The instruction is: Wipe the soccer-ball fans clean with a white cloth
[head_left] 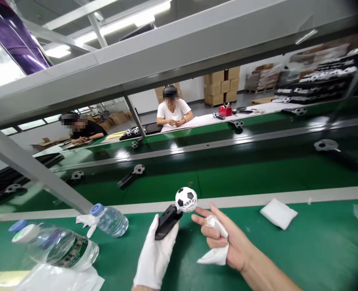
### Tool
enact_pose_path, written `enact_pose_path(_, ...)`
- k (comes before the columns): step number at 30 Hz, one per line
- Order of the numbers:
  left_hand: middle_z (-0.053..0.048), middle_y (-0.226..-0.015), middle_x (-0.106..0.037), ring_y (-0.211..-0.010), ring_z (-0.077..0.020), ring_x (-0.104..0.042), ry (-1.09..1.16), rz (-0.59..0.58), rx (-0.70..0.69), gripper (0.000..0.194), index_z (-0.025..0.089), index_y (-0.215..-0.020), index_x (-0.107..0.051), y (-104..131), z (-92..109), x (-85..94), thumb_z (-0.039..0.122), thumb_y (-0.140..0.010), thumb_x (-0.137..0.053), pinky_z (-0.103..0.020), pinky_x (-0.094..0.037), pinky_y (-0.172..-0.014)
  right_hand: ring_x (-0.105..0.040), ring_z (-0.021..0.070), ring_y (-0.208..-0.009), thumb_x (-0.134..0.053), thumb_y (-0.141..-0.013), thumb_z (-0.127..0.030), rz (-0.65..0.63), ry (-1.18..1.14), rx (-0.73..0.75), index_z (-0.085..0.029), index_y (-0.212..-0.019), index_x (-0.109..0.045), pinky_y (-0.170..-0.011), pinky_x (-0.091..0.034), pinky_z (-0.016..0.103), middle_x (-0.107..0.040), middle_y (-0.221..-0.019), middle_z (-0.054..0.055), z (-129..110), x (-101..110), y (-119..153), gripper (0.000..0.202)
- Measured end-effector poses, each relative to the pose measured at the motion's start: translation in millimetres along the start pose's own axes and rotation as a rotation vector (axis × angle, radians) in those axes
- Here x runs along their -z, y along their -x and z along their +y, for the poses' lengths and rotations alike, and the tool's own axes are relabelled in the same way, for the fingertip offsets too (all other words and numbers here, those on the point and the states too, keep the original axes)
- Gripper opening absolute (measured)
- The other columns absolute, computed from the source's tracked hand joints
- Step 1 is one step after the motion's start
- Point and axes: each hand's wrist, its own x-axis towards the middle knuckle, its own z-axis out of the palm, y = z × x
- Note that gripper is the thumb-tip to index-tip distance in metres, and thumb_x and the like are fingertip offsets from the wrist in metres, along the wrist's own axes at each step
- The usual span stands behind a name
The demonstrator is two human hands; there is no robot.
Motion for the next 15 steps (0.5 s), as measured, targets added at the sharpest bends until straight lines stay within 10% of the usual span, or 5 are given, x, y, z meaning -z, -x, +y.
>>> enact_pose_path(8,-0.020,-0.112,-0.058,-0.107,-0.0260,-0.056,-0.060,-0.080,-0.107,0.027,0.003,-0.111,-0.048,-47.3,-5.4,-43.7,0.019,-0.090,-0.044,-0.035,-0.055,-0.083,-0.052,0.0073,-0.050,-0.042,-0.093,-0.032,0.083,-0.264,0.160,-0.010,-0.092,-0.057,-0.035,-0.036,0.013,-0.060,-0.074,0.006,-11.8,19.2,14.4,0.027)
enact_pose_path(15,-0.007,-0.117,-0.055,-0.110,-0.0204,-0.052,-0.389,-0.141,-0.366,0.020,0.012,-0.099,-0.058,-110.0,-30.7,-93.7,0.012,-0.079,-0.060,-0.042,-0.046,-0.092,-0.063,0.0186,-0.091,-0.052,-0.088,-0.027,0.153,-0.384,0.252,-0.011,-0.101,-0.058,-0.080,-0.054,0.031,-0.066,-0.099,0.009,-19.7,13.3,19.3,0.021)
